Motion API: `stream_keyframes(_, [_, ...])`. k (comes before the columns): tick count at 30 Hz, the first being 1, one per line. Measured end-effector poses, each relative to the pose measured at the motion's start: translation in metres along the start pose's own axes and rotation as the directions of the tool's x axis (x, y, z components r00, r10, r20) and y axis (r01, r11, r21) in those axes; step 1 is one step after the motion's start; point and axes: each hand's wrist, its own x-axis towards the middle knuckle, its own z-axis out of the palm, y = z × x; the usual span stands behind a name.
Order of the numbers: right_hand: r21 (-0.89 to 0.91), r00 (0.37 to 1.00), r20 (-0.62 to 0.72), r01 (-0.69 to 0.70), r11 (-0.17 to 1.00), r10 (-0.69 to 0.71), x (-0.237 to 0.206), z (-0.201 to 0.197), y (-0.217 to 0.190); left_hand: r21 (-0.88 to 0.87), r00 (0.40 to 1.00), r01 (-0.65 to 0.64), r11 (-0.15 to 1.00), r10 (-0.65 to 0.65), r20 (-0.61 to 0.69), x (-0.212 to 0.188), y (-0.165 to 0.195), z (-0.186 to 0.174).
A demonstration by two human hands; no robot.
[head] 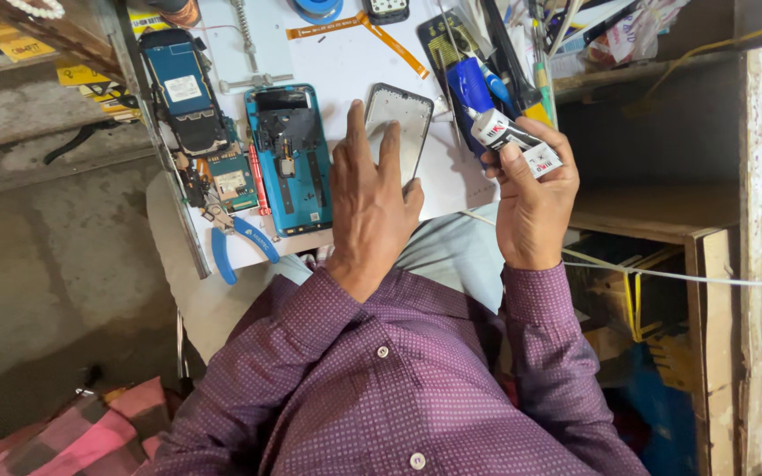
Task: The person works at a cluttered repair bench with a disassembled smartphone. They handle the phone body and battery, set the frame down, apply adhesive from a small bottle along the phone frame, and press and smooth the adhesive around the frame edges by hand.
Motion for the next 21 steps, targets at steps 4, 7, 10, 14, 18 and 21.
stream_keyframes(4, [-0.12, 0.997, 0.042, 0.069, 0.99, -0.064, -0.001, 0.008, 0.004, 0.075, 0.998, 0.061, 0.995, -0.062, 0.008, 0.007, 0.0, -0.002])
stream_keyframes(7, [-0.194, 0.997, 0.046, 0.068, 0.979, -0.06, -0.007, 0.015, 0.009, 0.111, 0.998, 0.059, 0.992, -0.055, -0.038, 0.012, -0.002, -0.003])
stream_keyframes(10, [-0.097, 1.0, 0.026, -0.014, 0.995, 0.016, -0.01, 0.027, 0.021, 0.061, 0.995, 0.097, 0.993, -0.099, 0.021, 0.014, -0.006, -0.006])
stream_keyframes(14, [-0.097, 1.0, 0.014, -0.013, 0.995, 0.015, -0.009, 0.045, 0.04, -0.038, 0.997, 0.074, 0.997, -0.075, -0.014, 0.012, -0.009, -0.013])
stream_keyframes(18, [-0.119, 0.997, 0.076, 0.032, 0.992, -0.023, -0.003, 0.053, 0.047, -0.143, 0.998, 0.055, 0.988, -0.054, 0.016, 0.003, -0.012, -0.024])
stream_keyframes(21, [-0.132, 0.993, 0.113, 0.032, 0.991, -0.017, 0.004, 0.055, 0.048, -0.169, 1.0, 0.025, 0.985, -0.027, -0.009, -0.003, -0.012, -0.03])
